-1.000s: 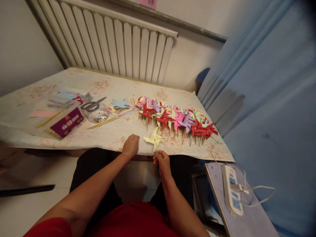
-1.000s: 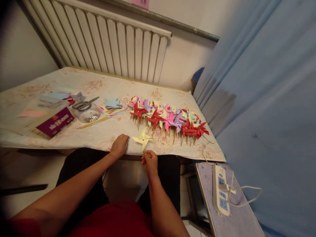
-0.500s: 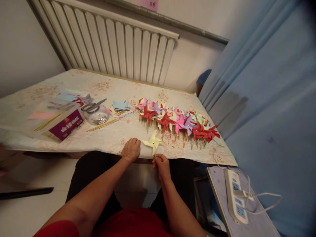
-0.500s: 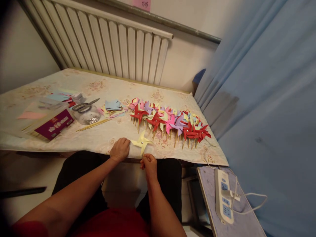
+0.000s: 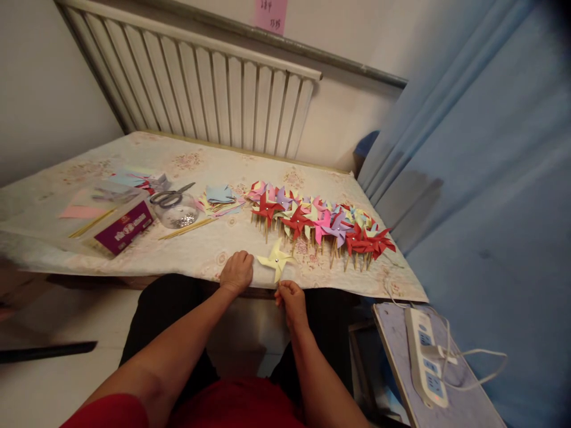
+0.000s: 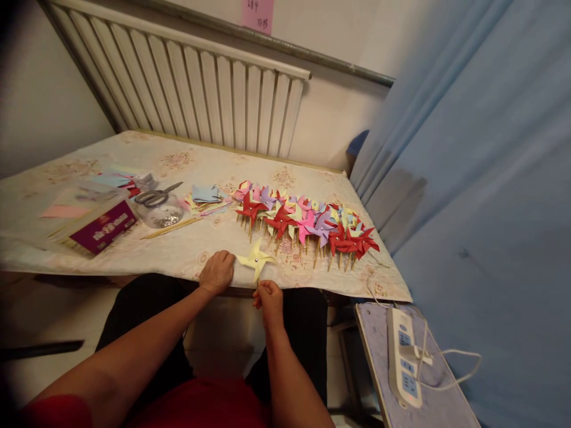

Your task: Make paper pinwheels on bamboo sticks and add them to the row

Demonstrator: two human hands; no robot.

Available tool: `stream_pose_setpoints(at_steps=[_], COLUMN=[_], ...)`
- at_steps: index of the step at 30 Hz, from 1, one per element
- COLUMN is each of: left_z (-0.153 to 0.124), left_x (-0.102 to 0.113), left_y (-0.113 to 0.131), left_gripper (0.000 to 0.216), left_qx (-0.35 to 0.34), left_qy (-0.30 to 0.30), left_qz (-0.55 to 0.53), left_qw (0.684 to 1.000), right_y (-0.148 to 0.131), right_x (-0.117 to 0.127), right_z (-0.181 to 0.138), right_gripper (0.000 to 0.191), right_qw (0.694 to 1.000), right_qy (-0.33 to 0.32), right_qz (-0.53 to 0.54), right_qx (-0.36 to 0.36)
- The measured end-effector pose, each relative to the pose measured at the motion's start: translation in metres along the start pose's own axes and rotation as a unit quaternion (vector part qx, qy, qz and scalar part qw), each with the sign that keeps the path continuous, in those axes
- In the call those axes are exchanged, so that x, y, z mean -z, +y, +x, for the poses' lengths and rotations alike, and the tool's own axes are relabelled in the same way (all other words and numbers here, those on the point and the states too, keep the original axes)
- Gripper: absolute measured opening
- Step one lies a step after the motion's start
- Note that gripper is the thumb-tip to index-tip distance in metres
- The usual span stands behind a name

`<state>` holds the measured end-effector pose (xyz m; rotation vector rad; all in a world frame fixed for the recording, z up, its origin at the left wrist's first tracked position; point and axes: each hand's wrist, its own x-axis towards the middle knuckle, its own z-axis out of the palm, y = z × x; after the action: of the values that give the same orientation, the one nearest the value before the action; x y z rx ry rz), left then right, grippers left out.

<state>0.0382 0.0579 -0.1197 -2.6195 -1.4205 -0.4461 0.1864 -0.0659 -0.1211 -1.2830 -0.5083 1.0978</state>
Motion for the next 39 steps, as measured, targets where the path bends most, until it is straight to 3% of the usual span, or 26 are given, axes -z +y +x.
stream_pose_setpoints(at_steps=[39], left_z=[0.0009], left_x=[0.0021], left_y=[0.0008], left_gripper=[0.023], left_qx=[0.008], left_qy=[-0.02], left_qz=[-0.019], left_qw=[1.0], right_y=[-0.0031], right_x=[-0.0016], right_z=[-0.0025], right_gripper=[0.025], right_qw=[1.0], right_qy=[-0.003], right_qz=[-0.017], right_qx=[-0.006])
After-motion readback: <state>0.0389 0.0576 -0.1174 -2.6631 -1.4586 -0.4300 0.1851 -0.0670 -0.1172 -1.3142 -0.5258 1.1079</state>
